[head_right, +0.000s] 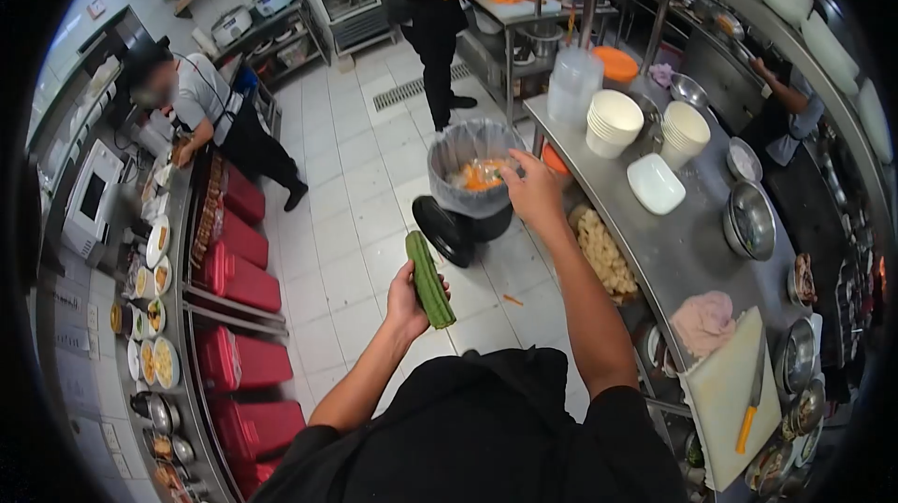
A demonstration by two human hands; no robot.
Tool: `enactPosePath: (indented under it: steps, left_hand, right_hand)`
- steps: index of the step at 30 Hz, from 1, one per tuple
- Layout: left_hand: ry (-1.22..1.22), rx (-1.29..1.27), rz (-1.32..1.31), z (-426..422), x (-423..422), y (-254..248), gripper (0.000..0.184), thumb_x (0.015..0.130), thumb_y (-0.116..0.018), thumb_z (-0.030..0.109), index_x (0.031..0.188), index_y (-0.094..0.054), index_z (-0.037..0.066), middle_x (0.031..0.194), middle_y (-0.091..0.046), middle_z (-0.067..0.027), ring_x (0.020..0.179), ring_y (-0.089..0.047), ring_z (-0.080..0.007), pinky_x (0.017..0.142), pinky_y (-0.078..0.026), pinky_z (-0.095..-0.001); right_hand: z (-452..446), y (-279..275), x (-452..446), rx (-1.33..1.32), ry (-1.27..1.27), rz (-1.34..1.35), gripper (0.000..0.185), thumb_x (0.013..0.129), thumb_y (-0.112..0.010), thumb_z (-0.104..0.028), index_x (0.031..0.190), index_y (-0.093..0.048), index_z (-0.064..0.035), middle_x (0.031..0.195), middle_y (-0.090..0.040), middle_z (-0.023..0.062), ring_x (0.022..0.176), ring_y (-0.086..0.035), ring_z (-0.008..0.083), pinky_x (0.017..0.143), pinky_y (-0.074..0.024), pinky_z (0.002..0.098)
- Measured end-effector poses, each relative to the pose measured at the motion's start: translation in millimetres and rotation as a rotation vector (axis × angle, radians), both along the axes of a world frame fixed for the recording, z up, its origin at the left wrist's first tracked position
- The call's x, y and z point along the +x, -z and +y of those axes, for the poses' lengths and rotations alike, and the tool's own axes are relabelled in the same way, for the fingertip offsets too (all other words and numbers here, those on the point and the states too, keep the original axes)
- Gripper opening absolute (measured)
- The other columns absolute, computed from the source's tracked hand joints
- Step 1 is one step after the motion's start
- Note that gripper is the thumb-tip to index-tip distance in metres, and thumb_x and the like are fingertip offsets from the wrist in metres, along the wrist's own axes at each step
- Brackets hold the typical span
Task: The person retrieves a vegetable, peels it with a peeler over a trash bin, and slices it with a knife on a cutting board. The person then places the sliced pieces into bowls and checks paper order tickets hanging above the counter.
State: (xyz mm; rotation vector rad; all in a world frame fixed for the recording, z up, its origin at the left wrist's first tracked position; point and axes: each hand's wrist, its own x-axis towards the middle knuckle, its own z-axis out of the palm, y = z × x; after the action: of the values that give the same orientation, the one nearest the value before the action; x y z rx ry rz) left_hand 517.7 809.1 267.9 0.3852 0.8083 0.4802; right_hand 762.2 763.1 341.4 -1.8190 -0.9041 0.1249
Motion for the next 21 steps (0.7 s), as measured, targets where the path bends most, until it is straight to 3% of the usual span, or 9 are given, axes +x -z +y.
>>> enactPosePath:
  steps: [2, 4, 11, 15, 20, 21]
  left_hand:
    - [-0.027, 0.024, 0.002, 25, -3, -7, 0.037, 0.093, -0.036, 0.039, 0.098, -0.050, 0.005, 0.085, -0.054, -0.0125, 0.075, -0.055, -0.0260, 0.068, -0.048, -0.0392]
    - [-0.067, 0.038, 0.011, 45, -3, -11, 0.037, 0.093, -0.037, 0.040, 0.097, -0.050, 0.005, 0.081, -0.054, -0.0117, 0.074, -0.055, -0.0258, 0.068, -0.048, -0.0394]
    - [-0.146, 0.122, 0.111, 120, 25, -8, 0.041, 0.092, -0.038, 0.042, 0.093, -0.051, 0.004, 0.081, -0.055, -0.0117, 0.073, -0.055, -0.0247, 0.067, -0.048, -0.0395]
    - [-0.202, 0.109, 0.153, 160, 51, -14, 0.040, 0.091, -0.042, 0.044, 0.093, -0.051, 0.005, 0.079, -0.055, -0.0108, 0.072, -0.055, -0.0240, 0.067, -0.048, -0.0397]
    - [-0.189, 0.137, 0.132, 201, 88, -30, 0.038, 0.089, -0.048, 0.045, 0.093, -0.051, 0.007, 0.077, -0.056, -0.0089, 0.068, -0.056, -0.0219, 0.064, -0.048, -0.0369]
    - [-0.184, 0.132, 0.129, 210, 97, -32, 0.038, 0.089, -0.048, 0.045, 0.093, -0.051, 0.007, 0.077, -0.056, -0.0089, 0.068, -0.056, -0.0219, 0.064, -0.048, -0.0369]
  right_hand:
    - [32, -4, 19, -0.092, 0.007, 0.003, 0.030, 0.080, -0.063, -0.016, 0.107, -0.064, -0.0016, 0.094, -0.067, 0.0156, 0.083, -0.065, 0.0215, 0.072, -0.0499, 0.0313]
    - [57, 3, 53, -0.056, 0.087, -0.077, 0.036, 0.079, -0.064, -0.022, 0.110, -0.063, -0.0045, 0.100, -0.066, 0.0172, 0.090, -0.063, 0.0317, 0.080, -0.0486, 0.0365]
    - [125, -29, 210, 0.056, 0.366, -0.223, 0.050, 0.077, -0.066, -0.030, 0.119, -0.057, -0.0043, 0.105, -0.065, 0.0160, 0.098, -0.062, 0.0306, 0.085, -0.0472, 0.0371]
    - [172, -52, 279, 0.035, 0.502, -0.153, 0.060, 0.077, -0.066, -0.032, 0.125, -0.049, -0.0003, 0.118, -0.058, 0.0193, 0.108, -0.056, 0.0341, 0.092, -0.0431, 0.0383]
    - [226, -32, 325, 0.078, 0.559, -0.118, 0.073, 0.076, -0.067, -0.033, 0.133, -0.036, 0.0011, 0.134, -0.044, 0.0216, 0.121, -0.045, 0.0348, 0.101, -0.0350, 0.0382]
    - [236, -29, 324, 0.149, 0.591, -0.206, 0.070, 0.075, -0.068, -0.030, 0.130, -0.038, 0.0020, 0.127, -0.049, 0.0222, 0.117, -0.048, 0.0357, 0.099, -0.0360, 0.0404]
